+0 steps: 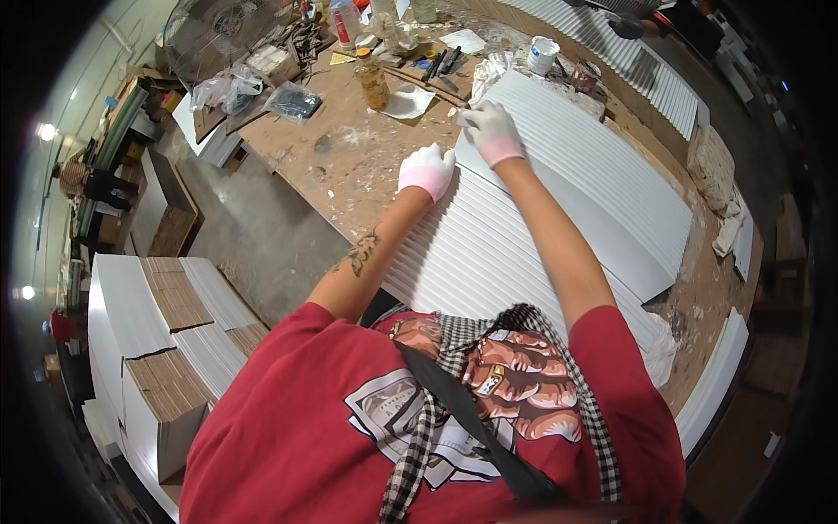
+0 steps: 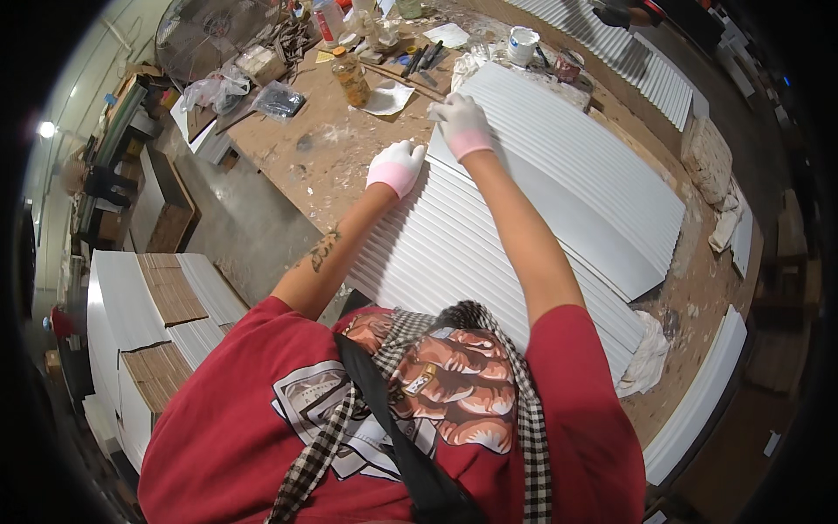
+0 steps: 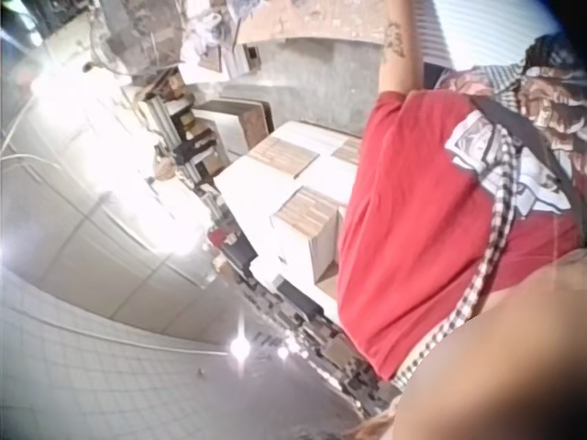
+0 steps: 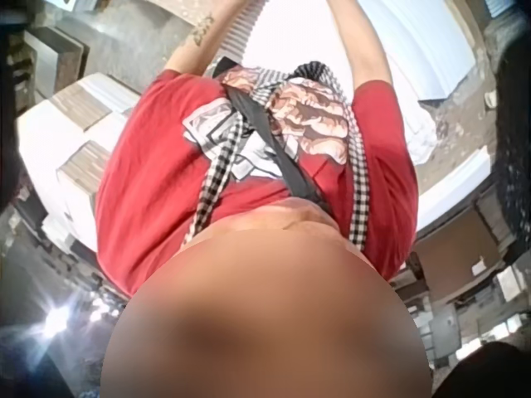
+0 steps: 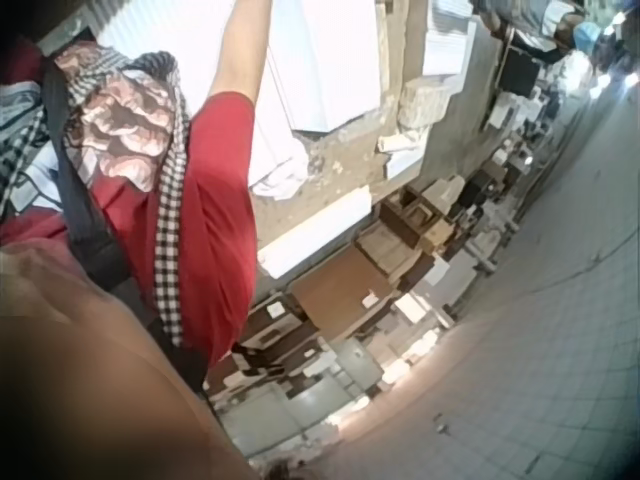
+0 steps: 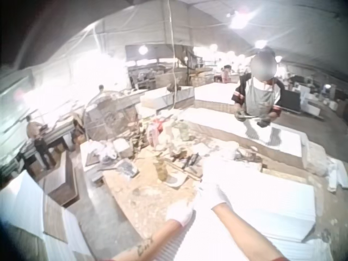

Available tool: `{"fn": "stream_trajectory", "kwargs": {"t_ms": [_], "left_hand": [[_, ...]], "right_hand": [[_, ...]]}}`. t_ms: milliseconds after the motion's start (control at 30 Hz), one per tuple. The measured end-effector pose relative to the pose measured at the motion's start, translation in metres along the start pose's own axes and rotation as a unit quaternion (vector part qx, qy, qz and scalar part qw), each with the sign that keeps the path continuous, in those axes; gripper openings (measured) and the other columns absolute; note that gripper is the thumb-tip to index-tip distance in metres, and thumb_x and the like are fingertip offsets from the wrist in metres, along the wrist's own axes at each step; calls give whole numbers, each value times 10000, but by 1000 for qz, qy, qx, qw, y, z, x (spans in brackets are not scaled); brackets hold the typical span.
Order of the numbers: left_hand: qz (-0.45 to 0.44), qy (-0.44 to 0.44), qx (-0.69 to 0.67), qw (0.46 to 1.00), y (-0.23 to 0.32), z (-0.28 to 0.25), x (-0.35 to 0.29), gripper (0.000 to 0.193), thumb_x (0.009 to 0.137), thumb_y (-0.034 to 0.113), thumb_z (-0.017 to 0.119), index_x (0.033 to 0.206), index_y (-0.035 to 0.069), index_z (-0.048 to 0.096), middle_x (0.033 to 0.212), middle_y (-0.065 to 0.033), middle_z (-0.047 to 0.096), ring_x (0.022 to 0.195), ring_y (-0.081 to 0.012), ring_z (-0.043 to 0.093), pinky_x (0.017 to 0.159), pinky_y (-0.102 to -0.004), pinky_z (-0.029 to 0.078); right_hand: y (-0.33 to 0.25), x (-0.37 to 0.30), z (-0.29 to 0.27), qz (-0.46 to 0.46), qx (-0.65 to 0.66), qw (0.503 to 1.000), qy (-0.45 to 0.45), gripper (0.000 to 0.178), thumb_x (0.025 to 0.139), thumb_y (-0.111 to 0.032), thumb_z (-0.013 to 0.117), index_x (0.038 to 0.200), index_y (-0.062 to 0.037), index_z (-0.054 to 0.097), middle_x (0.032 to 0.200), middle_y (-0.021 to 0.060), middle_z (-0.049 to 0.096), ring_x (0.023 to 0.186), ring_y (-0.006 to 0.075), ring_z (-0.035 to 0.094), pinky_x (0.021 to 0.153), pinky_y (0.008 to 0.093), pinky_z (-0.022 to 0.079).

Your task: The person sands the edges of white ribbed panels using a sanding block. They repeatedly rub the block along the panel edges and occasionally wipe the surface with a cloth.

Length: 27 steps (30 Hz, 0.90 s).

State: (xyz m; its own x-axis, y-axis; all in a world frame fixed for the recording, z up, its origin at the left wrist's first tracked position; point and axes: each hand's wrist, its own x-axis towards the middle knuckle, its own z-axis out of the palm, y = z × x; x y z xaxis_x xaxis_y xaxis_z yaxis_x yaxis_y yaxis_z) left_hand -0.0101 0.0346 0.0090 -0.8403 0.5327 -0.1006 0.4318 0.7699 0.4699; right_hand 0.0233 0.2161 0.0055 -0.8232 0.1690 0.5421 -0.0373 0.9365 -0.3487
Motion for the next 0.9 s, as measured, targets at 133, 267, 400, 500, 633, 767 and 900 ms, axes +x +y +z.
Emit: {"fn": "stream_trajectory", "kwargs": {"t_ms": [133,267,400,500,633,767,900], "left_hand": [[-11,6,4,1000,-2,1,4,521,1014,442,443,1044,7,728,1118,-265,706,1076,-432,667,978,-504,511],[-9,-7,-6,1000,-4,6,4,523,1013,445,444,1041,5,726,1115,-265,705,1079,-424,667,979,-503,509],[7,14,-16,1000,-5,5,4,526,1014,453,447,1038,8,727,1114,-268,705,1091,-412,666,987,-501,503],[4,5,-28,1000,-5,4,4,522,1016,450,451,1025,5,724,1092,-267,709,1080,-428,661,979,-503,503],[10,14,-27,999,-7,6,5,504,1014,435,455,1006,9,724,1049,-268,714,1047,-442,666,959,-517,509],[9,12,-28,999,-10,9,7,503,1014,431,451,1009,3,717,1069,-276,707,1057,-445,662,966,-516,506],[27,38,-26,999,-9,9,4,493,1012,394,431,962,-7,714,1039,-275,708,1008,-430,681,944,-504,523]], "right_hand": [[15,-30,-22,72,-25,997,-23,213,812,-107,721,1004,-172,788,1045,87,683,1044,308,625,935,418,524],[11,-32,-23,97,15,995,-1,213,823,-124,707,1018,-151,789,1059,109,679,1057,322,616,951,416,517],[-9,-5,-2,106,37,994,-14,248,823,-140,692,1051,-117,788,1075,133,677,1081,343,599,984,402,503],[-10,-11,-7,141,18,990,-3,227,845,-162,721,1057,-116,786,1063,123,677,1064,328,602,975,402,505],[15,-68,-57,171,-5,985,-3,220,874,-168,749,1079,-95,781,1068,109,676,1052,304,604,974,399,504],[32,-120,-103,224,-74,971,38,259,821,-113,778,1079,-139,775,1080,93,654,1063,303,611,948,409,519],[22,-115,-92,243,-67,965,72,300,788,-100,786,1084,-130,756,1078,106,642,1060,318,608,953,421,519]]}}
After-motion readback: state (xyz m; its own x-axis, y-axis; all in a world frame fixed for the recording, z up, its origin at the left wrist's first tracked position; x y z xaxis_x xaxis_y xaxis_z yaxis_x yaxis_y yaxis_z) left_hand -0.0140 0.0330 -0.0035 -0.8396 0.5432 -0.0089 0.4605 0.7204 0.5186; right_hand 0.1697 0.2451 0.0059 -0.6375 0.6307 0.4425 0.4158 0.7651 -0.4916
